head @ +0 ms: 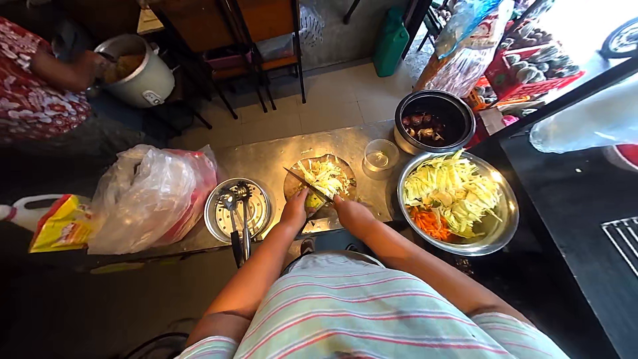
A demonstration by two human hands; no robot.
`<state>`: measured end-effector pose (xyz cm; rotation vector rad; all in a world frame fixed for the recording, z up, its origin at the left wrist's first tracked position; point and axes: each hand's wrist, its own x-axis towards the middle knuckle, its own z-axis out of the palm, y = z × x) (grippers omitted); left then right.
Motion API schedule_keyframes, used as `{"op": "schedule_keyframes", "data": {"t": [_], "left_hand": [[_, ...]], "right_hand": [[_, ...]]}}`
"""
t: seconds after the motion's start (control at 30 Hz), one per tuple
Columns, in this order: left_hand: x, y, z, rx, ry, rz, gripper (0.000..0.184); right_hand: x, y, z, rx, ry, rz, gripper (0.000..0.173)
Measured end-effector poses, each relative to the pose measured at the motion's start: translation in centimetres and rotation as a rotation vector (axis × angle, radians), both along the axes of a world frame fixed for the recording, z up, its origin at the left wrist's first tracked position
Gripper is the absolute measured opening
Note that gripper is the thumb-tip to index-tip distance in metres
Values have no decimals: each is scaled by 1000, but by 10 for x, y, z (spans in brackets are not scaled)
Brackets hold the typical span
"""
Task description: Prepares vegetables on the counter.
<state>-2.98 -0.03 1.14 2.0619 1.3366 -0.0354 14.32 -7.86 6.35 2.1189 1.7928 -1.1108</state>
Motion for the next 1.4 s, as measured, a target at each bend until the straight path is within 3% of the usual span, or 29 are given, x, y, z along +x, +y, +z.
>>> {"op": "schedule_keyframes", "data": {"t": [0.1,0.3,0.6,0.7,0.83,0.93,1.1,1.3,1.4], "left_hand": [[4,1,-2,-6,13,4,48],[-1,-1,-11,18,-95,14,41],[-4,-4,-21,61,-168,29,38],[-4,-7,-21,99,-151,8,36],[-9,-6,-27,112,-151,21,36],[-9,-7,-32,127,-169,18,35],[-7,-8,-27,99,-163,35,31],[-10,-10,-31,84,-200,47,29],[-10,-15,-36,92,-218,48,28]], "right_hand": [[-2,-17,13,-29,-41,-13,37],[-9,-19,-1,-83,-83,-16,35],[-10,19,-80,-49,86,-29,35],[-6,19,-63,-44,53,-17,33],[-8,5,2,-22,-35,-15,26],[-7,-10,16,-59,-63,14,29],[-13,-8,-7,-93,-66,-1,34],[-21,15,-75,-92,17,-17,38],[-15,15,-77,-80,43,3,33]]}}
